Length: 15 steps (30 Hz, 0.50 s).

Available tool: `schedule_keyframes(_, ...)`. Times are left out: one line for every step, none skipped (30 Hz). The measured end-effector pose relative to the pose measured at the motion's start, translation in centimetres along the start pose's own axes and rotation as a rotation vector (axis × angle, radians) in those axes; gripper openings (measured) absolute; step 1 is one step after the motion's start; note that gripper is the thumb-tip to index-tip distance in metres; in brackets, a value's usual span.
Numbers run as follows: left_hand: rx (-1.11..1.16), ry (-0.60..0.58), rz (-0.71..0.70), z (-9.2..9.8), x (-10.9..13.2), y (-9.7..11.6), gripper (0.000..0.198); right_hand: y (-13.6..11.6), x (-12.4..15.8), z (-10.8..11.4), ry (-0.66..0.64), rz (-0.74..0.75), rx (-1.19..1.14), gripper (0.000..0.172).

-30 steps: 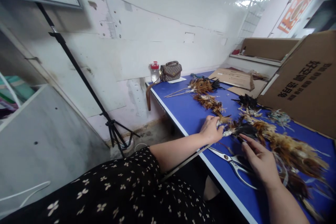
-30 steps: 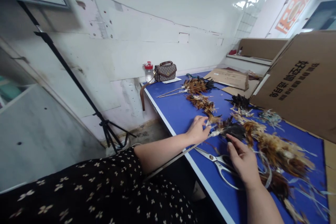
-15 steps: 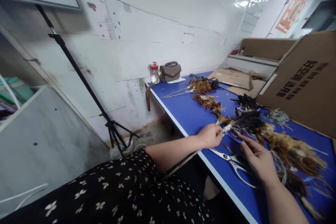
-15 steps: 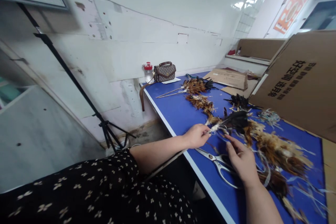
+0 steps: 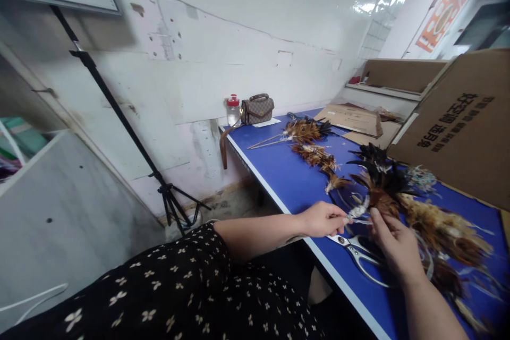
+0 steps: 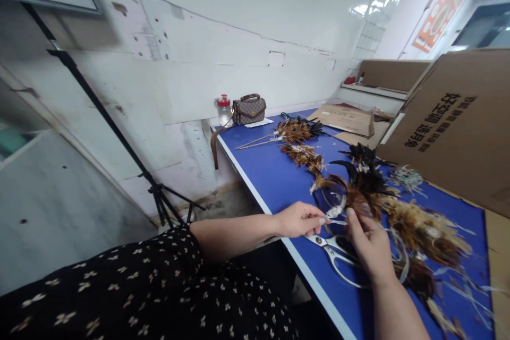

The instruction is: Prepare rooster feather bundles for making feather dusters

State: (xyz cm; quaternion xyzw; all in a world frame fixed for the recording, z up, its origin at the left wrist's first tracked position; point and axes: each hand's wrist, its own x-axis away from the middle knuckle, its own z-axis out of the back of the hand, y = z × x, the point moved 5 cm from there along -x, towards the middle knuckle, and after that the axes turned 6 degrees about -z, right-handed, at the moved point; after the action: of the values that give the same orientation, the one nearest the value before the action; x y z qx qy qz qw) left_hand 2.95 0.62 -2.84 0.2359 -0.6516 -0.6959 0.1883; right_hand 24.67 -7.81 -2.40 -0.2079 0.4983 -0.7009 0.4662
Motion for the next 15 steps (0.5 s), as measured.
schedule_keyframes(0.003,-0.005,-0.003,-0.31,0.08,-0.16,0.035,-0.03,0.06,0.03,0.000,-0.009,-0.008,0.064)
schedule_keyframes(0.003,-0.010,-0.006,-0.56,0.11,-0.30,0.033,-0.06,0.11,0.06,0.002,-0.015,-0.018,0.064)
schedule_keyframes(0.002,-0.015,-0.009,-0.75,0.10,-0.41,0.032,-0.10,0.16,0.09,0.006,-0.021,-0.030,0.063)
schedule_keyframes(-0.001,-0.020,-0.012,-0.90,0.05,-0.48,0.031,-0.13,0.19,0.09,0.009,-0.026,-0.043,0.062)
schedule_keyframes(-0.005,-0.024,-0.013,-1.00,0.00,-0.51,0.031,-0.13,0.22,0.08,0.011,-0.030,-0.058,0.061)
schedule_keyframes(-0.009,-0.027,-0.014,-1.06,-0.07,-0.51,0.031,-0.11,0.23,0.07,0.012,-0.035,-0.074,0.060)
schedule_keyframes(-0.014,-0.032,-0.014,-1.11,-0.12,-0.47,0.032,-0.05,0.22,0.05,0.010,-0.041,-0.091,0.059)
schedule_keyframes(-0.016,-0.039,-0.016,-1.14,-0.15,-0.40,0.032,0.03,0.21,0.04,0.008,-0.047,-0.109,0.058)
schedule_keyframes(-0.018,-0.046,-0.018,-1.18,-0.16,-0.31,0.032,0.13,0.17,0.04,0.006,-0.054,-0.126,0.057)
schedule_keyframes(-0.018,-0.055,-0.021,-1.22,-0.14,-0.23,0.032,0.24,0.13,0.04,0.005,-0.061,-0.144,0.056)
schedule_keyframes(-0.017,-0.063,-0.024,-1.25,-0.09,-0.16,0.032,0.33,0.08,0.04,0.002,-0.066,-0.162,0.056)
schedule_keyframes(-0.014,-0.070,-0.028,-1.28,-0.04,-0.11,0.033,0.40,0.02,0.03,-0.001,-0.071,-0.180,0.056)
schedule_keyframes(-0.010,-0.074,-0.033,-1.29,0.03,-0.11,0.034,0.44,-0.04,0.00,-0.004,-0.074,-0.197,0.056)
schedule_keyframes(-0.005,-0.076,-0.038,-1.30,0.08,-0.16,0.035,0.47,-0.10,-0.04,-0.006,-0.075,-0.213,0.056)
schedule_keyframes(0.000,-0.076,-0.042,-1.29,0.12,-0.26,0.036,0.47,-0.15,-0.08,-0.002,-0.073,-0.228,0.057)
